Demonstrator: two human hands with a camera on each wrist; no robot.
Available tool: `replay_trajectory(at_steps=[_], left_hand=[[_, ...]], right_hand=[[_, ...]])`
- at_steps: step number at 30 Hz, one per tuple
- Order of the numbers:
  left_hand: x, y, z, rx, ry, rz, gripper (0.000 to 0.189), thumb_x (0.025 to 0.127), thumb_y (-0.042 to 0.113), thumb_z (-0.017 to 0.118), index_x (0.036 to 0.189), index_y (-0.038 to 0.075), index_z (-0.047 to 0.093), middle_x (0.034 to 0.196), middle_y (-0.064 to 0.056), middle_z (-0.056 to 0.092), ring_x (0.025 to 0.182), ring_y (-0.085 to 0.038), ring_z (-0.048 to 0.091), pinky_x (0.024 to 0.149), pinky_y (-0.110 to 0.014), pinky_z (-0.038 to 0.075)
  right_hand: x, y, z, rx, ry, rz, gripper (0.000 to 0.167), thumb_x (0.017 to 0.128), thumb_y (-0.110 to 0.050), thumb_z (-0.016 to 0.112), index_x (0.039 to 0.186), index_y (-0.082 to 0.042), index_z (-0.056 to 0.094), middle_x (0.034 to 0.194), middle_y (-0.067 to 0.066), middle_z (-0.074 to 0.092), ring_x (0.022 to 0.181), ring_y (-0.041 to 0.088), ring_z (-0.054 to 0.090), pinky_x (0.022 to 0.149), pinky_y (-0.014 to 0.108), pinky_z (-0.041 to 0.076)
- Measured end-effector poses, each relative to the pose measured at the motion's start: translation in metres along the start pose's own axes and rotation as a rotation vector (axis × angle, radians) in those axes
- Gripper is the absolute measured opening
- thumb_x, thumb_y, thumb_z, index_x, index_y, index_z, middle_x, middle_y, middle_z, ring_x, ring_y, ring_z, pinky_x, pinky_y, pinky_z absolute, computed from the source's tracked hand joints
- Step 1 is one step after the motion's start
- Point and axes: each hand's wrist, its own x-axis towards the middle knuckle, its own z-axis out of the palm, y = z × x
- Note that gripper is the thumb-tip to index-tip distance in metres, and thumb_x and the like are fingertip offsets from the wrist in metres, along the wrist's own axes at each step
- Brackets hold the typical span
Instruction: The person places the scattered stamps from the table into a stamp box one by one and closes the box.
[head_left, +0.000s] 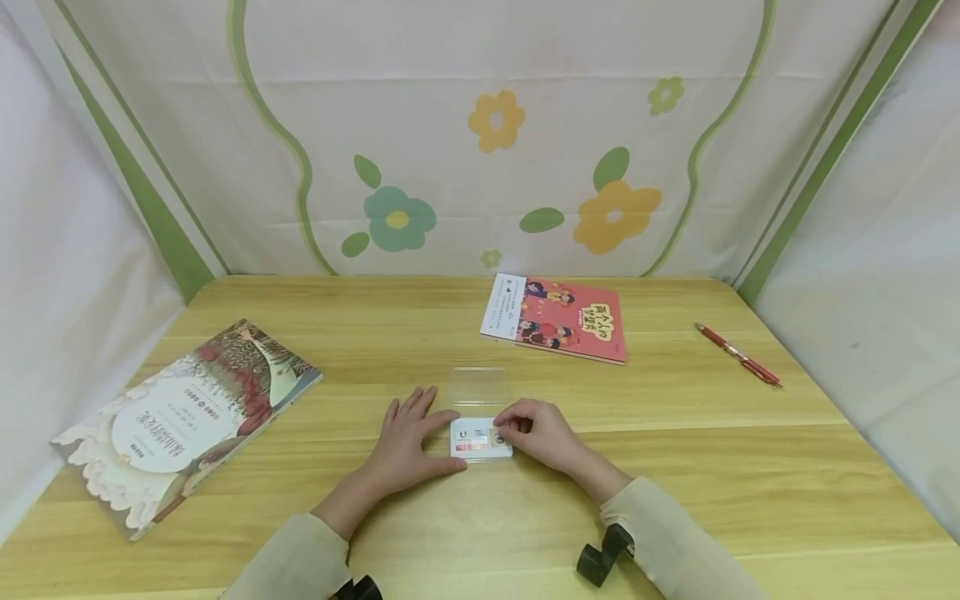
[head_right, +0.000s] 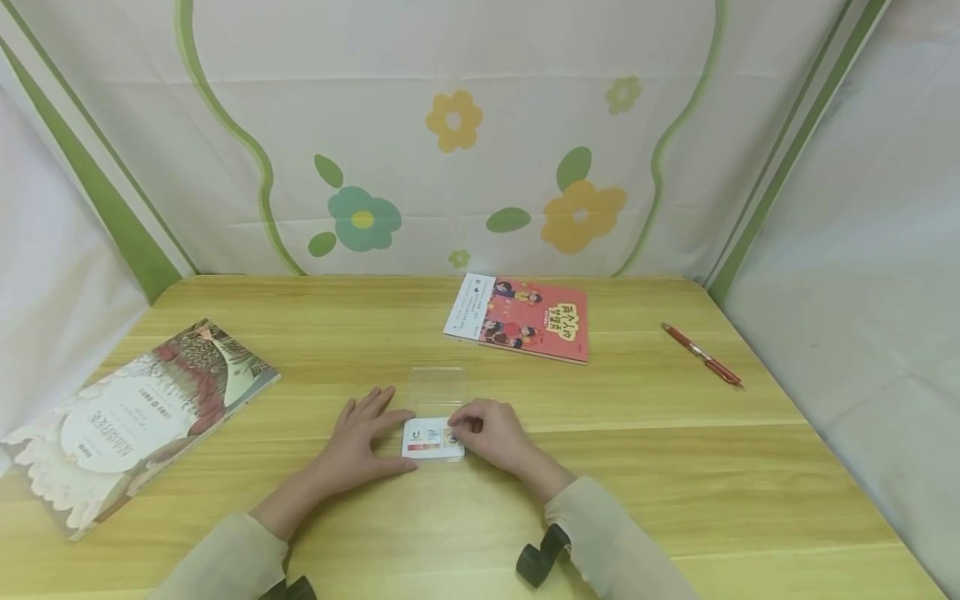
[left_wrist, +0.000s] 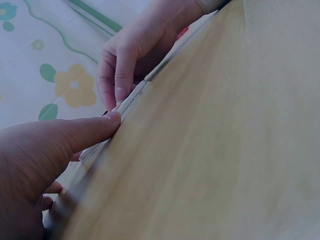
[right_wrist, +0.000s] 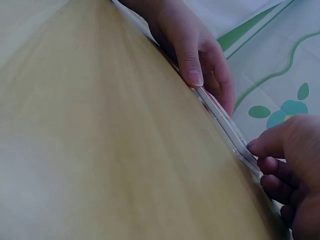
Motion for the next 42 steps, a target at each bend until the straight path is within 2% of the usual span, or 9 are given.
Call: replay_trajectory(at_steps=[2,6,11,34,42], left_hand=[[0.000,0.000,0.000,-0.003,-0.001,-0.001,0.065,0.064,0.058,0.063,0.116,0.021,0.055,0.136,-0.016,0.026,0.127,-0.030,0.012,0.097,-0.052,0.002],[0.000,0.000,0.000,-0.005,0.000,-0.001,0.064,0.064,0.058,0.063,0.116,0.021,0.055,0.136,-0.016,0.026,0.127,-0.030,0.012,0.097,-0.052,0.002],[0.000,-0.001,0.001,-0.002,0.001,0.002,0.064,0.064,0.059,0.063,0.115,0.021,0.055,0.136,-0.016,0.026,0.127,-0.029,0.012,0.097,-0.052,0.002],[0.000,0.000,-0.001,-0.009,-0.011,-0.005,0.066,0.065,0.059,0.062,0.117,0.020,0.054,0.137,-0.016,0.025,0.127,-0.029,0.011,0.097,-0.051,0.001],[0.002,-0.002,-0.004,-0.034,-0.013,0.011,0.069,0.064,0.059,0.063,0.119,0.018,0.052,0.135,-0.017,0.028,0.126,-0.031,0.015,0.096,-0.052,0.003]], right_hand=[[0.000,0.000,0.001,0.001,0.002,0.003,0.007,0.077,0.001,0.062,0.083,0.000,0.065,0.067,0.002,0.050,0.059,0.012,0.042,0.050,0.021,0.034],[0.002,0.015,0.005,-0.022,0.003,0.023,0.005,0.078,-0.005,0.063,0.082,-0.007,0.065,0.067,-0.003,0.050,0.059,0.010,0.043,0.051,0.020,0.036],[0.003,0.026,0.007,-0.024,0.011,0.005,0.003,0.077,-0.012,0.065,0.079,-0.009,0.065,0.066,-0.006,0.050,0.059,0.009,0.044,0.050,0.021,0.038],[0.002,0.023,0.007,-0.044,0.019,0.024,0.005,0.076,-0.011,0.065,0.074,-0.014,0.061,0.064,-0.006,0.050,0.058,0.010,0.044,0.051,0.022,0.038],[0.004,0.021,-0.007,0.023,0.054,0.048,0.007,0.077,-0.013,0.065,0.081,-0.008,0.063,0.067,-0.003,0.053,0.060,0.012,0.047,0.051,0.024,0.041]])
